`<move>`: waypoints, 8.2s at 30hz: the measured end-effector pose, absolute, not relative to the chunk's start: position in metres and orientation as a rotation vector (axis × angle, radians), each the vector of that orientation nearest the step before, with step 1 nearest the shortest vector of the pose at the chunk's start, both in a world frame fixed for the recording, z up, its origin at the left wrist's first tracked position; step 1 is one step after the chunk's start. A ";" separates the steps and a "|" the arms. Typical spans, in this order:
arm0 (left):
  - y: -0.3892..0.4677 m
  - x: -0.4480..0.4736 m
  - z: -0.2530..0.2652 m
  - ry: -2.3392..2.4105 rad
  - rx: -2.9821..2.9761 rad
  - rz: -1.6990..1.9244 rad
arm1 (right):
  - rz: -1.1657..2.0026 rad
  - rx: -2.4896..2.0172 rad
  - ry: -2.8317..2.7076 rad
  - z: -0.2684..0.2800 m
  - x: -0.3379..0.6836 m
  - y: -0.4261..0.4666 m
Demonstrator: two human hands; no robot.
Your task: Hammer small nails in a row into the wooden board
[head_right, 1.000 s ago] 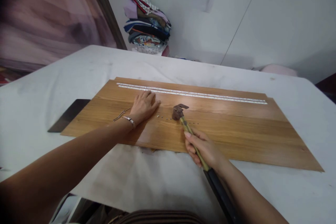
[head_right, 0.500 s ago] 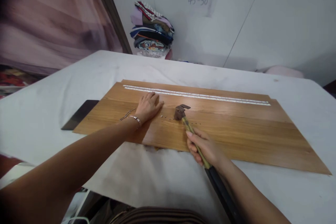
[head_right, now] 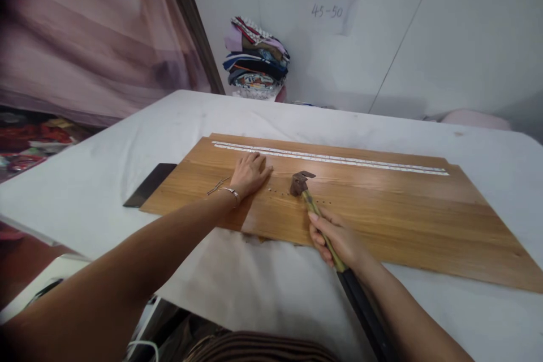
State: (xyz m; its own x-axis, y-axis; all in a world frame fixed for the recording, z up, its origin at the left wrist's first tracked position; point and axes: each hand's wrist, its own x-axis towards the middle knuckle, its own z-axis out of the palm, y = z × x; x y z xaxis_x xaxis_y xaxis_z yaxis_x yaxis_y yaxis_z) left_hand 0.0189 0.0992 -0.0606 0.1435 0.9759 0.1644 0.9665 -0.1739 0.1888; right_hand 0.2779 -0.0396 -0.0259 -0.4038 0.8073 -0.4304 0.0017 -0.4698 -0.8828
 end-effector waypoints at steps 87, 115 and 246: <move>0.101 0.020 -0.060 1.993 2.328 0.394 | 1.891 -1.214 -1.090 -0.031 0.277 -0.040; 0.101 0.020 -0.060 1.992 2.313 0.411 | 1.903 -1.232 -1.092 -0.030 0.276 -0.040; 0.102 0.020 -0.061 1.997 2.301 0.406 | 1.908 -1.246 -1.088 -0.029 0.275 -0.040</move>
State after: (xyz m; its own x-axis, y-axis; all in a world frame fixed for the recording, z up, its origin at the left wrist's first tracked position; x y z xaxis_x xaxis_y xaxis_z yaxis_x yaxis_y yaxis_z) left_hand 0.0201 0.1020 -0.0606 0.1220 0.9806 0.1533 0.9627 -0.1545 0.2221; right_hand 0.2751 -0.0405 -0.0288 -0.3735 0.8231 -0.4278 -0.0510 -0.4787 -0.8765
